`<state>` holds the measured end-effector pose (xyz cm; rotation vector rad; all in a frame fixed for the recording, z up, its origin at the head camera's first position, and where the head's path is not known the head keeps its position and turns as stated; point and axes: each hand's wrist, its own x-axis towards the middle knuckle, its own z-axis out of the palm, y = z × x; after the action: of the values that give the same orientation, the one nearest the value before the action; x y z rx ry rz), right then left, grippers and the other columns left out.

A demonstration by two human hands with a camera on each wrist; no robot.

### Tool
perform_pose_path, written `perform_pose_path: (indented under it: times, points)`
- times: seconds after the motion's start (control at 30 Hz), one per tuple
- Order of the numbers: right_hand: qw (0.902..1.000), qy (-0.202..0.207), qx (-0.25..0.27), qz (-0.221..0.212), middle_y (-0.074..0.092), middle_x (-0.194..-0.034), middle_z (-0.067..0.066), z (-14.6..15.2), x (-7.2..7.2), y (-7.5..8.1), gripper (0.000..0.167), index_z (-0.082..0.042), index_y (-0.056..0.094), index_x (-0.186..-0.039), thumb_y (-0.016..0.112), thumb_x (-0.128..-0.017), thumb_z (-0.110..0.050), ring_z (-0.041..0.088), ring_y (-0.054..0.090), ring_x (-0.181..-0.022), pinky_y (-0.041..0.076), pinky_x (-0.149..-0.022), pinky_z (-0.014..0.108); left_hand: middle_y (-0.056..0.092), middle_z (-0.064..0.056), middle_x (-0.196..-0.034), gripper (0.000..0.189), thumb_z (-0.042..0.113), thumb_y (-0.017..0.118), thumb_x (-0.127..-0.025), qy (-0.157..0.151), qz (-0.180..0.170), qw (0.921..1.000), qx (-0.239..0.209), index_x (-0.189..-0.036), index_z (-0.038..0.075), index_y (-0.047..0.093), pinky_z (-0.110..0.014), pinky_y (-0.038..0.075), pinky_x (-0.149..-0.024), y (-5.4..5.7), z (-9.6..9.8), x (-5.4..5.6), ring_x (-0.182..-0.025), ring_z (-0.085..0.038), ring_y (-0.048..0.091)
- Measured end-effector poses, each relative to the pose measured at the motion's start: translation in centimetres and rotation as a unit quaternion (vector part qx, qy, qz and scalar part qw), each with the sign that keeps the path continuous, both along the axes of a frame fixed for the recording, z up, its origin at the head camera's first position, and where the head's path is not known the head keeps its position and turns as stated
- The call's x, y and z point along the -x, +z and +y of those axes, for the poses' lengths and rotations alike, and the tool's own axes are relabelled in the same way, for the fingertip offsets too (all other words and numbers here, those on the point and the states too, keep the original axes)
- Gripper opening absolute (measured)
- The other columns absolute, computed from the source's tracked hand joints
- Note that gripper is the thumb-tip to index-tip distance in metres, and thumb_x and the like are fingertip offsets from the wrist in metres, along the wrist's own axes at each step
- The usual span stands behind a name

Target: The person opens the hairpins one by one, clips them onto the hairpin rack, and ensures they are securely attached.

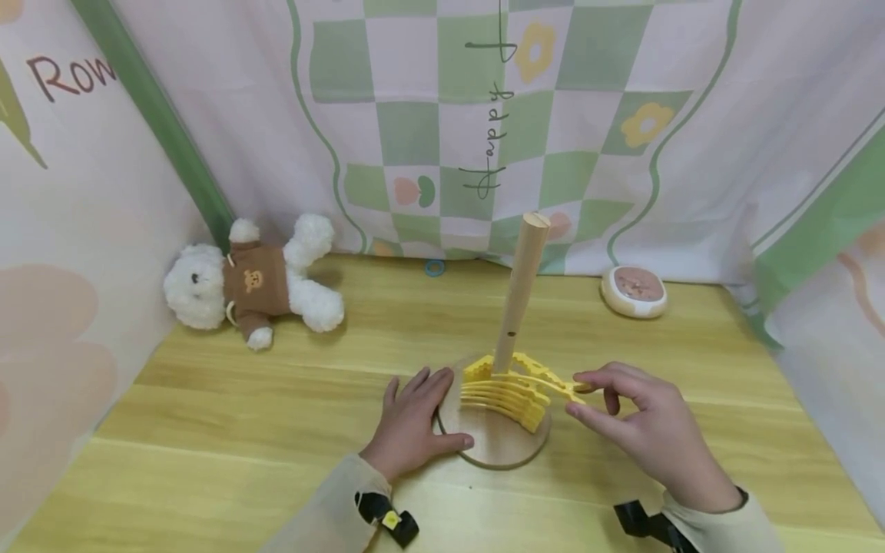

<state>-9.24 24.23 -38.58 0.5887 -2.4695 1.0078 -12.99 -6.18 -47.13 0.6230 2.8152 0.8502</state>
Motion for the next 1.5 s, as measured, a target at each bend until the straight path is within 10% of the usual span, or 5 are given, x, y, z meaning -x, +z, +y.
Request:
perform_pose_path:
  times: [1.5]
  points:
    - [0.9992,0.022,-0.008,0.032,0.067,-0.085,-0.011,-0.8,1.0,0.2,0.038,-0.016,0.078,-0.102,0.09,-0.068,-0.003,0.004,0.051,-0.068,0.033,-0.049,0.014,0.038,-0.004,-0.16,0.1,0.062,0.077,-0.078,0.002,0.011,0.9999,-0.004,-0.156,0.012,0.038,-0.068,0.007,-0.116,-0.3,0.2,-0.1,-0.149,-0.033,0.027]
